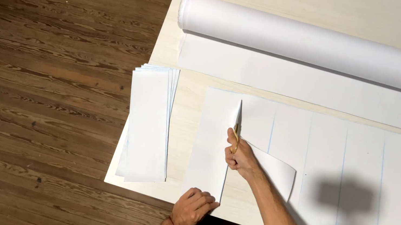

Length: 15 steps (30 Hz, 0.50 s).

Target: Cutting strips of paper from a large roll using scissors along marked lines

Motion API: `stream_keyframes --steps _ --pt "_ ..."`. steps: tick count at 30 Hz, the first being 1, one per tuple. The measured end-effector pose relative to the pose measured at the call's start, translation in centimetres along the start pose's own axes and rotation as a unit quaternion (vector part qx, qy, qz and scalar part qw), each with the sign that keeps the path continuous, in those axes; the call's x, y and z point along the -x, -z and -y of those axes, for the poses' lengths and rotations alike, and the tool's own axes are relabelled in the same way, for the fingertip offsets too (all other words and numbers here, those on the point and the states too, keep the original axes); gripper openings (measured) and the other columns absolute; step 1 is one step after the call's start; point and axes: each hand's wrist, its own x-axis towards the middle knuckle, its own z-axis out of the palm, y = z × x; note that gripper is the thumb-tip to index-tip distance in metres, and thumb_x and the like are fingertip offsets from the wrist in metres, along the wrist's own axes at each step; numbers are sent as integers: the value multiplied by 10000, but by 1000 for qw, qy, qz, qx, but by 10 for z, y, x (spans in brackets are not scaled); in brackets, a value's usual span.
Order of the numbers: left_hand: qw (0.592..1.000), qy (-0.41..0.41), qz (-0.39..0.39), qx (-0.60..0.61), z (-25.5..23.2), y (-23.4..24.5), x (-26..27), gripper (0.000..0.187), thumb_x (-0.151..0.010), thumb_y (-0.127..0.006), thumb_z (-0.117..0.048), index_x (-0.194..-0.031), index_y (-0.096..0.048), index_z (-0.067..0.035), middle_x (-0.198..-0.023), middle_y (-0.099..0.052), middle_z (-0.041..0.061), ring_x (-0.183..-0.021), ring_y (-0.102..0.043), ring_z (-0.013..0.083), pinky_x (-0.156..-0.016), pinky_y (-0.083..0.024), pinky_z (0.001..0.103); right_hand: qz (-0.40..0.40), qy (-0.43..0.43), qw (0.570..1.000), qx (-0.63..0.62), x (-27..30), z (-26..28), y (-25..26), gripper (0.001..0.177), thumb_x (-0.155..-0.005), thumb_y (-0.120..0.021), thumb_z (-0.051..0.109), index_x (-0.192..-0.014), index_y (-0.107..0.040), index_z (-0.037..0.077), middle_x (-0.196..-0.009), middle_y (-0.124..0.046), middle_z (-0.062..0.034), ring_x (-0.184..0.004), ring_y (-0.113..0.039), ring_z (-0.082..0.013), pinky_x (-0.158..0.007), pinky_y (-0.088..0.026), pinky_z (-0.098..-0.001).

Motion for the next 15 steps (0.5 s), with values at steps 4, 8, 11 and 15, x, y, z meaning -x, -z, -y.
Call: stream_keyframes --steps 4,8,11,15 --pt "1000 4 8 -4 2 -3 5 111 -1110 -818 16 -1207 -856 -24 -1176 -804 108 -1028 -767 276 -850 -560 409 -9 -1 1000 3 -3 9 -2 910 -1003 -629 770 -1436 -512 -21 -560 -299 -3 -468 -234 -105 -452 -93 -259" --pt "1000 -2 12 -2 3 -4 7 107 -1122 -805 11 -1214 -849 -19 -1195 -798 113 -1036 -762 277 -854 -560 417 -15 -4 1000 4 -8 15 -1 946 -994 -628 776 -1489 -506 -21 -568 -287 3 -473 -236 -104 -451 -102 -256" --pt "1000 -2 9 -1 3 -3 5 98 -1120 -811 9 -1207 -849 -18 -1187 -799 113 -1026 -764 274 -846 -557 412 -13 3 1000 5 -11 22 0 981 -987 -632 778 -1522 -498 -33 -562 -285 4 -474 -233 -106 -453 -97 -258" --pt "1000 1 12 2 3 -1 2 98 -1132 -789 8 -1202 -852 -22 -1174 -804 111 -1025 -766 272 -847 -555 408 -18 -6 1000 2 -14 31 0 982 -974 -644 787 -1516 -501 -18 -565 -306 -4 -481 -252 -116 -463 -119 -264"
